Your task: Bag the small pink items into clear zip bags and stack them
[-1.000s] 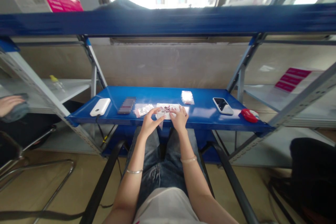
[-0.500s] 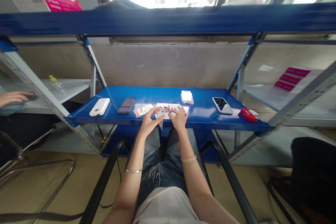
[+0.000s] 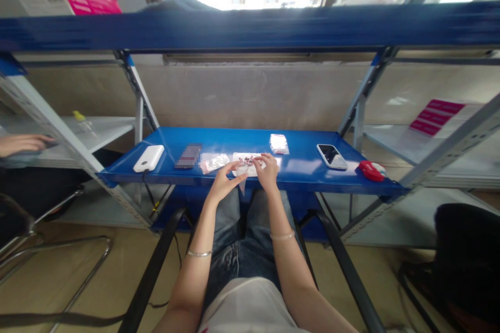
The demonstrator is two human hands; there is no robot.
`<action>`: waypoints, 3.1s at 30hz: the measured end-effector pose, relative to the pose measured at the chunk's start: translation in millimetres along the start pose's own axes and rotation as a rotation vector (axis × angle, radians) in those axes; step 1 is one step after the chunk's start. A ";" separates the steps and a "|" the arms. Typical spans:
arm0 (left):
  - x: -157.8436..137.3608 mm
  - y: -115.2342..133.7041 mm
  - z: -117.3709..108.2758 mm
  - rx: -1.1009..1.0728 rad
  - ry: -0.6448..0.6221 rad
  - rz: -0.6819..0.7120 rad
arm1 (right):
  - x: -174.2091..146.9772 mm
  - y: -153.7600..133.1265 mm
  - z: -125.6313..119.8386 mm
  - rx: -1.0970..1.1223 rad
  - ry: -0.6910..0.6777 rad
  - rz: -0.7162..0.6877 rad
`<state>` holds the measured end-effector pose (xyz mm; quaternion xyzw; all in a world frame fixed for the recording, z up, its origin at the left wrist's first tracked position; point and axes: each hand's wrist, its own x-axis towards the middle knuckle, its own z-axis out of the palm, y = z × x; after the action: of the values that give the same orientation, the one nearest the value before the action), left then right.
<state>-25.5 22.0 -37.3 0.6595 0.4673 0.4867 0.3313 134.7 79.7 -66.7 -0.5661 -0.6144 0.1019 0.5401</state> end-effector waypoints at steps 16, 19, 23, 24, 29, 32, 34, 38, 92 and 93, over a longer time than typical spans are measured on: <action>0.7 -0.8 -2.5 -0.042 0.015 -0.016 | -4.0 -13.5 -9.2 -0.145 -0.165 -0.004; 0.9 -0.9 -2.7 -0.035 0.019 -0.009 | -10.2 1.3 -0.5 -0.331 -0.204 0.055; 0.9 -1.2 -2.6 -0.029 0.030 -0.012 | -13.6 8.1 4.1 -0.368 -0.224 0.054; 0.9 -1.1 -2.6 -0.029 0.033 -0.017 | -13.3 8.2 4.1 -0.359 -0.217 0.064; 0.4 0.6 -3.0 -0.048 0.043 -0.021 | -11.8 6.5 0.8 -0.309 -0.146 0.092; 0.7 -0.2 -2.8 -0.047 0.043 -0.018 | -12.2 3.9 0.6 -0.302 -0.167 0.050; 1.3 -3.0 -2.5 -0.040 0.036 -0.019 | -12.7 1.4 1.6 -0.304 -0.209 0.036; 3.4 -12.3 -1.9 -0.032 0.041 -0.037 | -14.1 -1.3 4.1 -0.289 -0.231 0.022; 3.4 -13.4 -1.8 -0.050 0.039 -0.032 | -7.6 18.3 -6.8 -0.421 -0.120 0.132; 3.5 -13.5 -1.9 -0.049 0.038 -0.032 | -7.2 18.3 -6.4 -0.403 -0.097 0.139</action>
<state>-30.9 29.9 -47.6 0.6344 0.4720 0.5049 0.3462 148.8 76.9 -81.6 -0.6980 -0.6072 0.0410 0.3773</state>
